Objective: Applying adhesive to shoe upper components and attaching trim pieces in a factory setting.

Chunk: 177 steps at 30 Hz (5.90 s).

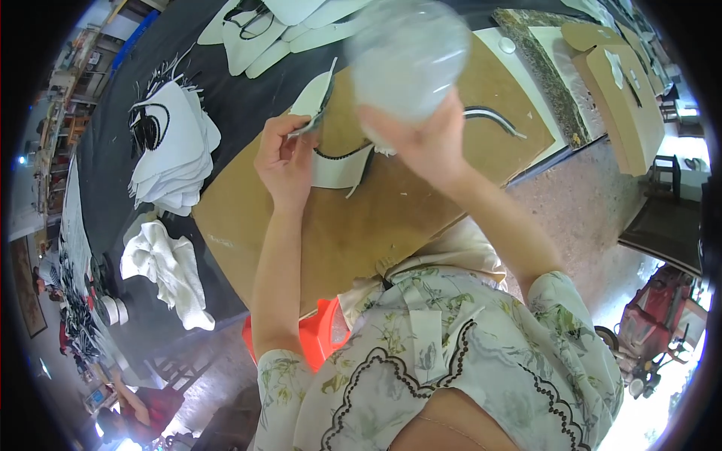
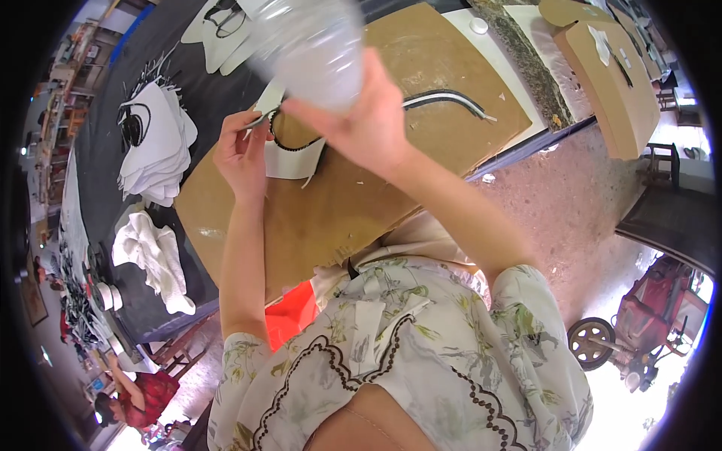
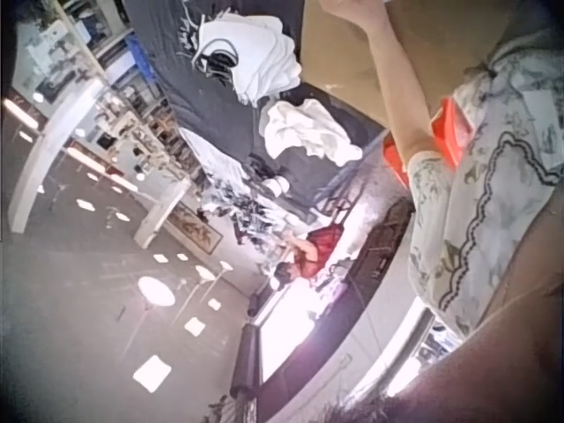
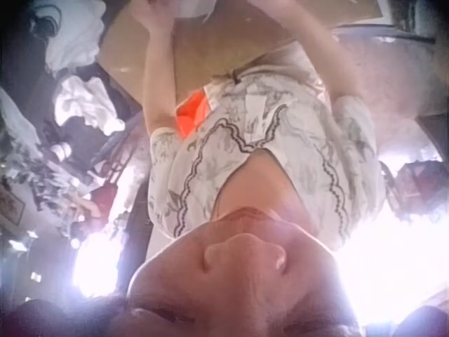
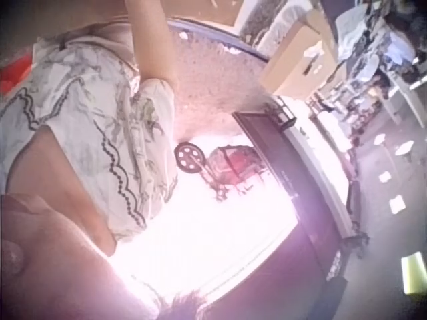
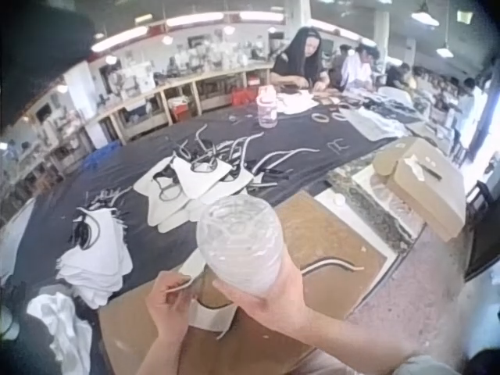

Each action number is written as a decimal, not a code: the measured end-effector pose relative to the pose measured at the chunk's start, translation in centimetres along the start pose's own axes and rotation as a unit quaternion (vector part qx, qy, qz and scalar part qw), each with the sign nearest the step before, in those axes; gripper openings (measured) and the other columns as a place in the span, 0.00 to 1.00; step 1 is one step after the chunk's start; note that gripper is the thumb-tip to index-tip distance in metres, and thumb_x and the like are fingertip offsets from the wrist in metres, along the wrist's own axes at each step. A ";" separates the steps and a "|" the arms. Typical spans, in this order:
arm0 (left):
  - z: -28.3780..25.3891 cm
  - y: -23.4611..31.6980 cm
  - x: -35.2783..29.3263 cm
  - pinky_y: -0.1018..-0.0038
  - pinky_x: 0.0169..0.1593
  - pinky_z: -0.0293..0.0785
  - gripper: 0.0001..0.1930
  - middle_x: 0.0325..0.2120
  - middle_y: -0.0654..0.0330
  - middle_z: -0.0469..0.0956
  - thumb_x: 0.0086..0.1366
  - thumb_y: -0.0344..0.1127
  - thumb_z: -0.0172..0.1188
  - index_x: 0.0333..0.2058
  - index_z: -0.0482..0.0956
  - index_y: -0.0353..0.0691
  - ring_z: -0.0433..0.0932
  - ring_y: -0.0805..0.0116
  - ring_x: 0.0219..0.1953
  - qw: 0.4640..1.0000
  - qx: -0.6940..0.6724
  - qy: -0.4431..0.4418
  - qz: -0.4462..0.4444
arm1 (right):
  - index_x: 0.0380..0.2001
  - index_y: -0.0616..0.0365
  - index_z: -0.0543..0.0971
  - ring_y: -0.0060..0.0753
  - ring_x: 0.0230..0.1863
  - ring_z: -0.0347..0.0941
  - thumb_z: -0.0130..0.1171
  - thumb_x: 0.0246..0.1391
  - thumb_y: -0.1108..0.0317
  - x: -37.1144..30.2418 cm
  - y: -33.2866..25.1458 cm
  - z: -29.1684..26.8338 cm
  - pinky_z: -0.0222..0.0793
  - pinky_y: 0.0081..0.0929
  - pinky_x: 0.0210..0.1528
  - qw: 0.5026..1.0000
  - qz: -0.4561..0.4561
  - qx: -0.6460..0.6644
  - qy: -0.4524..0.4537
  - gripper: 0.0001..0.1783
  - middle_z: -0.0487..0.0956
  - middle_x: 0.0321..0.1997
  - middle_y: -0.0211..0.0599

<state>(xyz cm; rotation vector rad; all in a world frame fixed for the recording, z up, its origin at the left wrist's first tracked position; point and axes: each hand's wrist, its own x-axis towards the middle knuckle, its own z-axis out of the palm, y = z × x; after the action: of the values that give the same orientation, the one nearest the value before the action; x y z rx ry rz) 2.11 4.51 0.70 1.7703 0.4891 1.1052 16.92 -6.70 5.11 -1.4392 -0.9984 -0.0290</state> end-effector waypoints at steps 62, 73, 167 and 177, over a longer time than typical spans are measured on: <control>-4.9 3.1 4.9 0.71 0.33 0.67 0.17 0.26 0.58 0.72 0.46 0.32 0.65 0.37 0.74 0.36 0.71 0.64 0.28 0.891 0.409 -0.169 -0.103 | 0.53 0.58 0.63 0.44 0.50 0.69 0.47 0.54 0.40 -1.9 9.9 -19.4 0.65 0.43 0.53 0.789 0.325 0.486 0.190 0.34 0.71 0.48 0.45; -13.4 -2.4 22.9 0.65 0.38 0.72 0.20 0.34 0.49 0.79 0.57 0.46 0.57 0.42 0.76 0.36 0.79 0.55 0.33 0.851 0.512 0.080 -0.084 | 0.49 0.55 0.66 0.42 0.43 0.71 0.46 0.54 0.39 -1.0 9.6 -18.1 0.70 0.45 0.44 0.757 0.333 0.539 0.160 0.32 0.74 0.42 0.43; -8.3 4.8 -4.8 0.80 0.36 0.72 0.31 0.30 0.57 0.77 0.53 0.32 0.62 0.54 0.60 0.29 0.75 0.76 0.31 0.927 0.112 0.014 -0.358 | 0.54 0.61 0.60 0.56 0.60 0.57 0.50 0.54 0.43 -3.8 -0.4 -7.1 0.64 0.47 0.55 0.677 0.478 0.559 -0.035 0.36 0.64 0.54 0.60; -7.0 7.0 -7.0 0.81 0.41 0.69 0.15 0.34 0.63 0.77 0.59 0.29 0.57 0.45 0.72 0.32 0.74 0.79 0.35 0.924 -0.132 0.086 -0.347 | 0.51 0.57 0.66 0.37 0.50 0.69 0.54 0.53 0.46 0.2 -1.6 -2.1 0.66 0.38 0.53 0.727 0.421 0.536 -0.083 0.30 0.73 0.47 0.41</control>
<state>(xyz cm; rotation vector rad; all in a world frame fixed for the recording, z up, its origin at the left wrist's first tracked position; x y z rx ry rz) -8.42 -0.17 4.47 1.1201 0.9393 0.7655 17.28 -8.62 6.90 -0.6518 -0.2451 1.1860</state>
